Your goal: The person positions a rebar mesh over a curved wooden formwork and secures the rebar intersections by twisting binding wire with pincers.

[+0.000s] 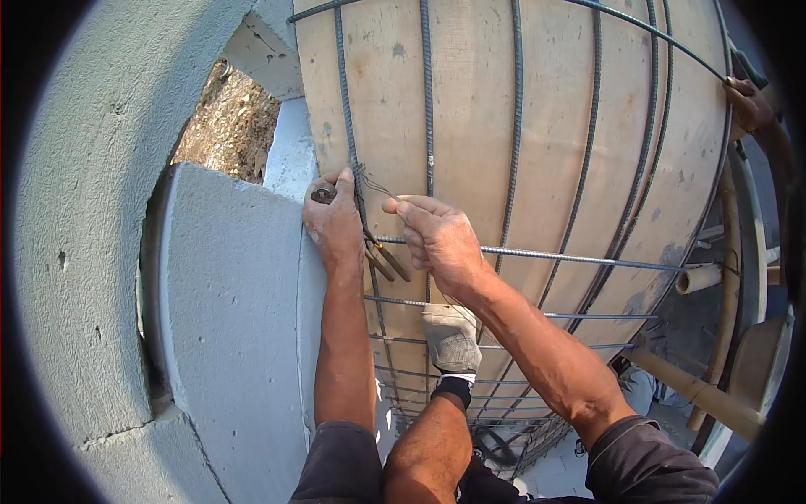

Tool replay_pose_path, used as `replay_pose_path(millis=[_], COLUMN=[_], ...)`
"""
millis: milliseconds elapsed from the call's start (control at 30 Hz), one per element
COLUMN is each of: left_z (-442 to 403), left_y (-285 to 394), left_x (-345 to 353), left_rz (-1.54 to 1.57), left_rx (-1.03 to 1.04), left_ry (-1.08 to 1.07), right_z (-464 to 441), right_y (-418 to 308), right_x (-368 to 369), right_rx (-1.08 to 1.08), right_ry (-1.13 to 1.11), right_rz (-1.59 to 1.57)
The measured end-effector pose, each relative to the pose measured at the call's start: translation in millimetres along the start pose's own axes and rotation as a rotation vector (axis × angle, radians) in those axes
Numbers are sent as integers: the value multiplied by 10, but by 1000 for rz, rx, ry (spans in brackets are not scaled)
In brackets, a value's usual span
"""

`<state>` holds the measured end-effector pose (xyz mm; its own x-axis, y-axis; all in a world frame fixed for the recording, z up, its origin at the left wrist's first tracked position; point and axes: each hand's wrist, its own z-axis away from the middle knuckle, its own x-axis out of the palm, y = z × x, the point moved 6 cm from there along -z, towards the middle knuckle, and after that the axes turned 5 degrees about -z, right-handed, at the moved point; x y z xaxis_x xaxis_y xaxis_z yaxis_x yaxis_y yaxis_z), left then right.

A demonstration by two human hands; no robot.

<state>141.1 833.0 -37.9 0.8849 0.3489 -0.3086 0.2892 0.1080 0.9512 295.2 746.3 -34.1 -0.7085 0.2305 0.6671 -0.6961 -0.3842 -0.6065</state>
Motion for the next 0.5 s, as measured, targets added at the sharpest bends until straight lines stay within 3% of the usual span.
replay_pose_path(millis=[267, 500], left_z=[41, 76], left_y=[4, -167], left_x=[23, 40], left_rz=[-36, 74], left_rx=[-3, 55], left_ry=[50, -11], right_z=[-134, -100], right_y=[-119, 129], right_x=[63, 7], right_rx=[7, -24], right_ry=[11, 20], right_rz=[-314, -290])
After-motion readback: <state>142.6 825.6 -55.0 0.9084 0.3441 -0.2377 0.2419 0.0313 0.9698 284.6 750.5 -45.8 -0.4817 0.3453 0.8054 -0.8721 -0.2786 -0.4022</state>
